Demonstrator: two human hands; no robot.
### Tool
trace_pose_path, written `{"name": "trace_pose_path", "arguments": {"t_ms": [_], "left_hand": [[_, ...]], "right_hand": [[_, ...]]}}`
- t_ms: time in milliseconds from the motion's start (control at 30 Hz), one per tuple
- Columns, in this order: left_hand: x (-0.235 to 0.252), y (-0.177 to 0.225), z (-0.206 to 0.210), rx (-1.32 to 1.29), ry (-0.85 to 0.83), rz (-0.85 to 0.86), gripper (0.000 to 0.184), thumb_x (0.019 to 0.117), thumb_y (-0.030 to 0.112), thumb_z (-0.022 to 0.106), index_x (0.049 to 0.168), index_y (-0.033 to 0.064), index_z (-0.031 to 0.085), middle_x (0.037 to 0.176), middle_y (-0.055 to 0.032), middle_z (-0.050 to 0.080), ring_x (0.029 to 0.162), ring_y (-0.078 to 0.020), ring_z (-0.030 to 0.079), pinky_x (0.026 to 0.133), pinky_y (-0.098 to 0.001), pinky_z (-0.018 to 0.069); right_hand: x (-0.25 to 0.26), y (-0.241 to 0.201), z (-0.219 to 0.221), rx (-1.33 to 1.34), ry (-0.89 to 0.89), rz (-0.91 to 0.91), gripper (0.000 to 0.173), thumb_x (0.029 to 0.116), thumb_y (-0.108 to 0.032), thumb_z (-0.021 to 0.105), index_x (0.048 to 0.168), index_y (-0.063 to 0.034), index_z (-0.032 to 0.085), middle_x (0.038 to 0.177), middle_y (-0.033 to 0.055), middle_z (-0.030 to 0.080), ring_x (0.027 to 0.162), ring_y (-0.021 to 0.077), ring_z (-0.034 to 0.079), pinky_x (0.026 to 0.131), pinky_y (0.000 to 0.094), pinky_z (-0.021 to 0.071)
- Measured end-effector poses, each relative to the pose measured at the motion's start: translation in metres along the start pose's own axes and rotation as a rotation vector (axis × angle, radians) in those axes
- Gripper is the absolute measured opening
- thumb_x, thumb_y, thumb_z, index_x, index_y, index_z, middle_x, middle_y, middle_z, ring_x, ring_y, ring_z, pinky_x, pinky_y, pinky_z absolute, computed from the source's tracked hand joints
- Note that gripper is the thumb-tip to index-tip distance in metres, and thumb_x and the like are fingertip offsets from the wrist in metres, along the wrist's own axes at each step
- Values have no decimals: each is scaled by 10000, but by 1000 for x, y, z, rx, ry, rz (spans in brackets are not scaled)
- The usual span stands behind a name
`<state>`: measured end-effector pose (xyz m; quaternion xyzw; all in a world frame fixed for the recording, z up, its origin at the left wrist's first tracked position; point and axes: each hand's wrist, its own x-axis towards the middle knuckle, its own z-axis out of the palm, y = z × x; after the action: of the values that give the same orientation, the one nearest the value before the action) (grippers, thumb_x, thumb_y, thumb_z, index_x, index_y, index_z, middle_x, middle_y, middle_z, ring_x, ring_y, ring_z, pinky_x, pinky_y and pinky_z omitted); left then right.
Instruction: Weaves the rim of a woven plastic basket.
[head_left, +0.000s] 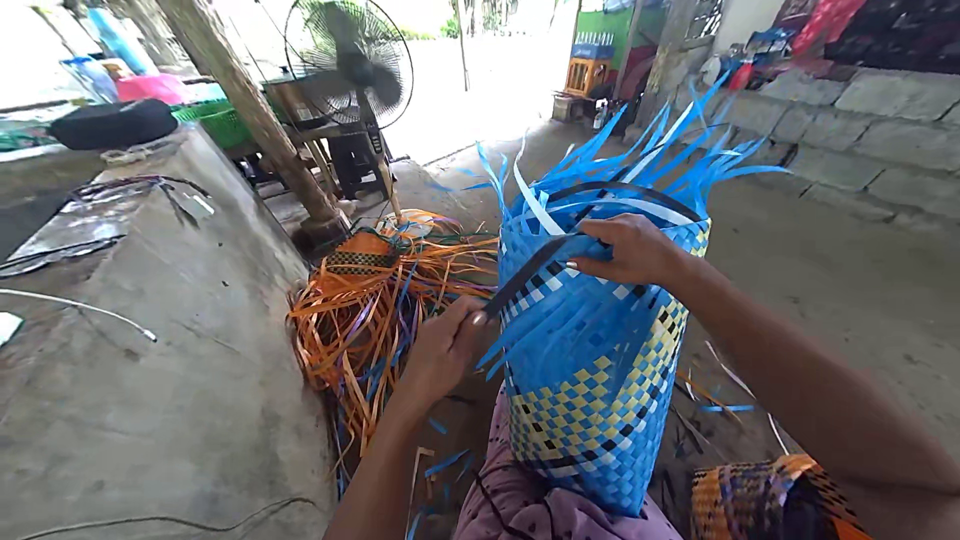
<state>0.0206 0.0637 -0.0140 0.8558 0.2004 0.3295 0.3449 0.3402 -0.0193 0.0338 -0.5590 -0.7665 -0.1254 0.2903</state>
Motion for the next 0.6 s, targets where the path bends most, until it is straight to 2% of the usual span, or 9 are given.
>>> {"name": "trace_pose_path", "arguments": {"t_ms": [67, 133, 200, 267, 333, 367, 433, 533, 600], "left_hand": [[-23, -17, -8, -70, -57, -109, 294, 1073, 238, 443, 1102, 34, 652, 690, 75, 548, 561, 16, 513, 552, -167, 472], [-39, -34, -17, -115, -155, -191, 243, 1062, 207, 454, 1081, 50, 638, 738, 84, 596, 599, 18, 564, 581, -162, 505], [-52, -52, -25, -86, -241, -270, 209, 1055, 148, 466, 1114, 47, 639, 791, 62, 640, 644, -7, 613, 623, -185, 544], [-61, -72, -29, -31, -260, -360, 197, 1053, 102, 484, 1129, 23, 649, 840, 18, 681, 703, -37, 653, 694, -224, 569], [-62, -82, -28, -23, -238, -425, 171, 1039, 56, 521, 1124, -1, 658, 925, -23, 709, 792, -59, 691, 778, -251, 590], [-59, -80, -26, -27, -225, -423, 154, 1022, 38, 547, 1110, -12, 663, 974, -48, 698, 815, -79, 696, 785, -266, 599], [-43, -59, -19, -26, -219, -343, 143, 1000, 47, 566, 1082, -29, 655, 1051, -89, 650, 818, -108, 687, 762, -284, 610], [-2, -13, -7, -147, -152, -86, 150, 976, 71, 614, 1093, -1, 674, 980, -21, 722, 798, -72, 715, 749, -274, 627], [30, 17, -2, -137, -108, 79, 129, 970, 73, 628, 1062, 7, 690, 927, 9, 735, 811, -35, 704, 761, -241, 603]], "right_hand": [[-6, -6, 2, 11, -18, 12, 378, 862, -437, 667, 874, -59, 680, 647, 60, 612, 589, 238, 633, 522, 464, 510], [-10, -11, 6, 16, -13, 2, 388, 897, -441, 642, 898, -56, 688, 656, 64, 620, 591, 238, 638, 522, 454, 512], [-12, -11, 7, 17, 6, -1, 377, 961, -422, 565, 918, -68, 689, 646, 45, 604, 573, 216, 617, 508, 434, 497], [-14, -10, 6, 52, -10, 42, 329, 1009, -351, 516, 1013, -84, 709, 677, 36, 625, 589, 210, 611, 535, 451, 501], [-15, -13, 4, 70, -19, 77, 295, 1021, -293, 507, 1125, -100, 704, 757, 44, 673, 644, 221, 647, 577, 477, 527], [-14, -16, 4, 71, -10, 86, 285, 1020, -271, 518, 1151, -97, 702, 818, 57, 697, 686, 231, 668, 608, 487, 542], [-11, -25, 0, 104, -1, 106, 263, 1005, -222, 555, 1126, -56, 719, 982, 107, 721, 831, 265, 702, 721, 512, 573], [-2, -38, -3, 206, -10, 125, 208, 980, -154, 586, 995, -9, 735, 931, 108, 657, 840, 240, 653, 733, 455, 566], [3, -47, -6, 273, -36, 150, 208, 981, -89, 558, 1015, 8, 739, 928, 114, 668, 829, 221, 648, 735, 418, 560]]}}
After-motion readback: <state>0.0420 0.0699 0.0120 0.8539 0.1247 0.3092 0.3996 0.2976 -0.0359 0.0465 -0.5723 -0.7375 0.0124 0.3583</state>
